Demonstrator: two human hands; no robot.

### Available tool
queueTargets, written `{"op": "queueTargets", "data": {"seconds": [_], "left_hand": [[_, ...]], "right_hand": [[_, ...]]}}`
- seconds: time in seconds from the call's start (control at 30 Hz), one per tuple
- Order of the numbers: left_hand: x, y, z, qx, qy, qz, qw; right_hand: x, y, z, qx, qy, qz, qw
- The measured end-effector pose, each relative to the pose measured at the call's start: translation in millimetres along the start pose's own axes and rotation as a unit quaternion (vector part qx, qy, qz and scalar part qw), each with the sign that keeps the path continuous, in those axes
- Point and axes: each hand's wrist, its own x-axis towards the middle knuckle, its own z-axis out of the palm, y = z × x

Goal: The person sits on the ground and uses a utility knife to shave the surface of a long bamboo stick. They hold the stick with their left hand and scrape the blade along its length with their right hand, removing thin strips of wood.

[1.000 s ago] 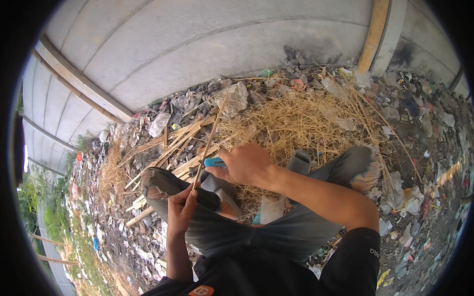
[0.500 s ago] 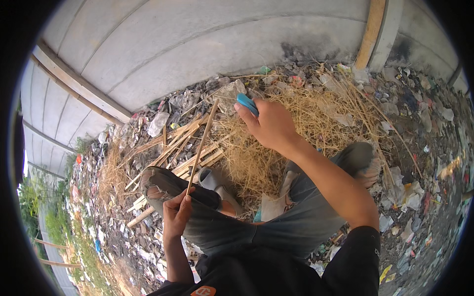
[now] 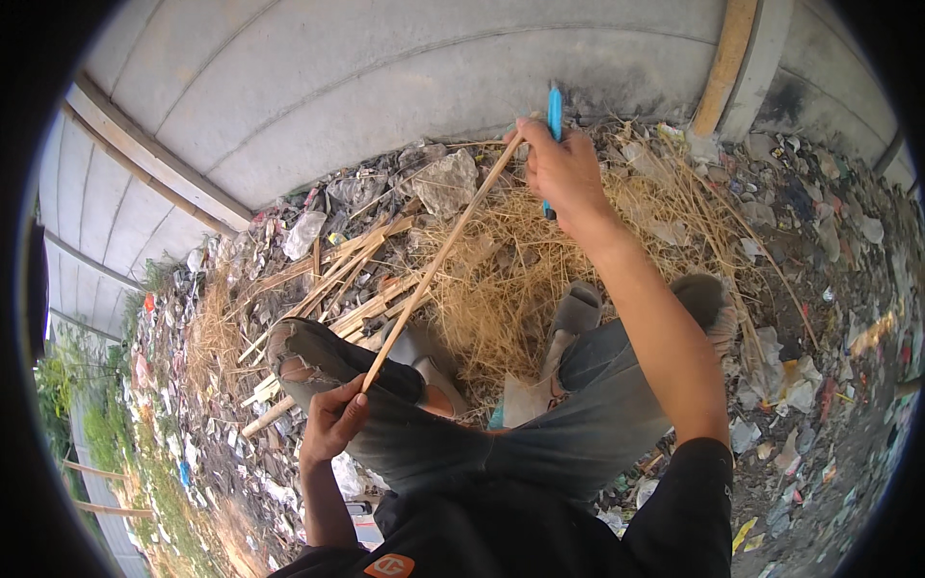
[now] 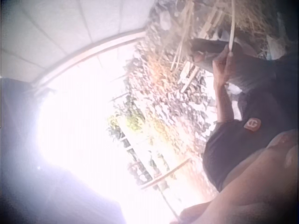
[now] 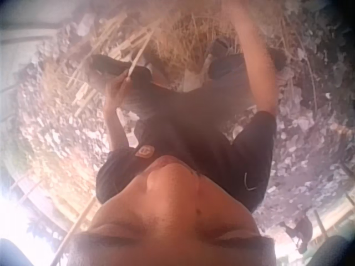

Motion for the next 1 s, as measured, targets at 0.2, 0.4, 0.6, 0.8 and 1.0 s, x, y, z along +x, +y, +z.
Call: {"op": "queueTargets", "data": {"seconds": [0.2,0.4,0.6,0.8,1.0], "left_hand": [[-9.9,-10.8,-28.9,0.085,0.056,0.072,0.992],[-0.2,-6.2,-25.2,0.26,0.14,0.13,0.947],[2.6,-26.6,-34.0,0.27,0.208,0.202,0.918],[1.4,-10.3,-27.9,0.28,0.215,0.145,0.924],[2.3,-6.7,-21.9,0.284,0.23,0.159,0.917]], "right_hand": [[14.6,-21.7,-29.6,-0.007,0.068,-0.04,0.997],[28.2,-32.5,-49.6,0.041,0.128,-0.065,0.989],[11.1,-46.5,-48.3,-0.136,0.08,-0.049,0.986],[-22.3,-22.1,-4.3,-0.418,-0.075,-0.152,0.892],[-19.5,-5.2,4.1,-0.504,-0.075,-0.123,0.852]]}}
